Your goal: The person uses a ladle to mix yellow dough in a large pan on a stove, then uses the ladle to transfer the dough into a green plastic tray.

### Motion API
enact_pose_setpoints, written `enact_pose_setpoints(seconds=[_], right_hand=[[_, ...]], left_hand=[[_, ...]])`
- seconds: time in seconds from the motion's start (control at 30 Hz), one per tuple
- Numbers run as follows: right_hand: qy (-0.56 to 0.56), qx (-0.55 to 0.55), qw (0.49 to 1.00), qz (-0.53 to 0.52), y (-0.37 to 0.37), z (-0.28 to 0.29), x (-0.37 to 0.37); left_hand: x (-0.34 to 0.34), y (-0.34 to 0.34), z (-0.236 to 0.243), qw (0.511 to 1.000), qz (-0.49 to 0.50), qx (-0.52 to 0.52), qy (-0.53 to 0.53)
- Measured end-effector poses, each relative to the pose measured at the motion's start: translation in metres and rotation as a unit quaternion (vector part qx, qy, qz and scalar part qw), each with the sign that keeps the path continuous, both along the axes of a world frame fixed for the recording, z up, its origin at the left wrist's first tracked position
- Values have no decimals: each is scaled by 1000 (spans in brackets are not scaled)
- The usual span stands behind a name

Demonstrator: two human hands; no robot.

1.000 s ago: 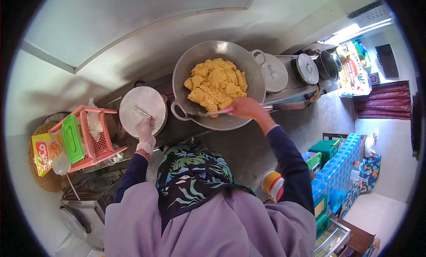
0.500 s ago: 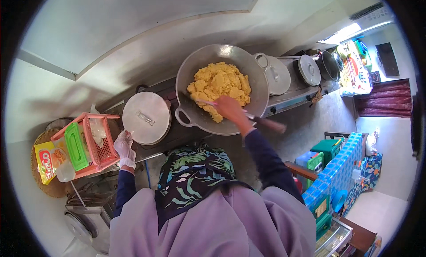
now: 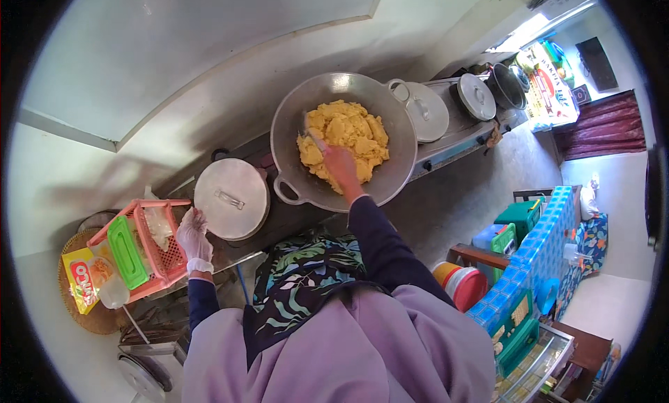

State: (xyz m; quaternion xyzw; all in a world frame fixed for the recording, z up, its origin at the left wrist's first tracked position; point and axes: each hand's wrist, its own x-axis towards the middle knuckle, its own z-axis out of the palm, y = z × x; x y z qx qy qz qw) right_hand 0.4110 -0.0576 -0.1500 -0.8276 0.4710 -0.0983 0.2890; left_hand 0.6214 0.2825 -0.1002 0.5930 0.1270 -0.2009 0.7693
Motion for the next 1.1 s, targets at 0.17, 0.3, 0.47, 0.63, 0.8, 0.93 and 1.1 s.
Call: enact_pose_setpoints(seconds=[0.17, 0.3, 0.47, 0.63, 0.8, 0.93, 1.1], right_hand=[[-38, 121, 989, 74, -9, 25, -57], [12, 2, 987, 158, 55, 59, -89], [83, -19, 985, 149, 35, 38, -56], [266, -42, 916, 296, -19, 142, -112], [404, -167, 830, 346, -62, 126, -125], [403, -216, 828, 326, -133, 122, -114], [369, -423, 706, 431, -198, 132, -88]], left_hand=[[2, 14, 27, 1000, -13, -5, -5], [7, 54, 2, 998, -8, 63, 4], [6, -4, -4, 999, -24, 6, 47], [14, -18, 1, 998, -57, 24, 8], [1, -41, 0, 998, -58, -17, 12], [-32, -58, 16, 999, -25, -25, 10], [-58, -17, 1, 999, 29, -22, 1]])
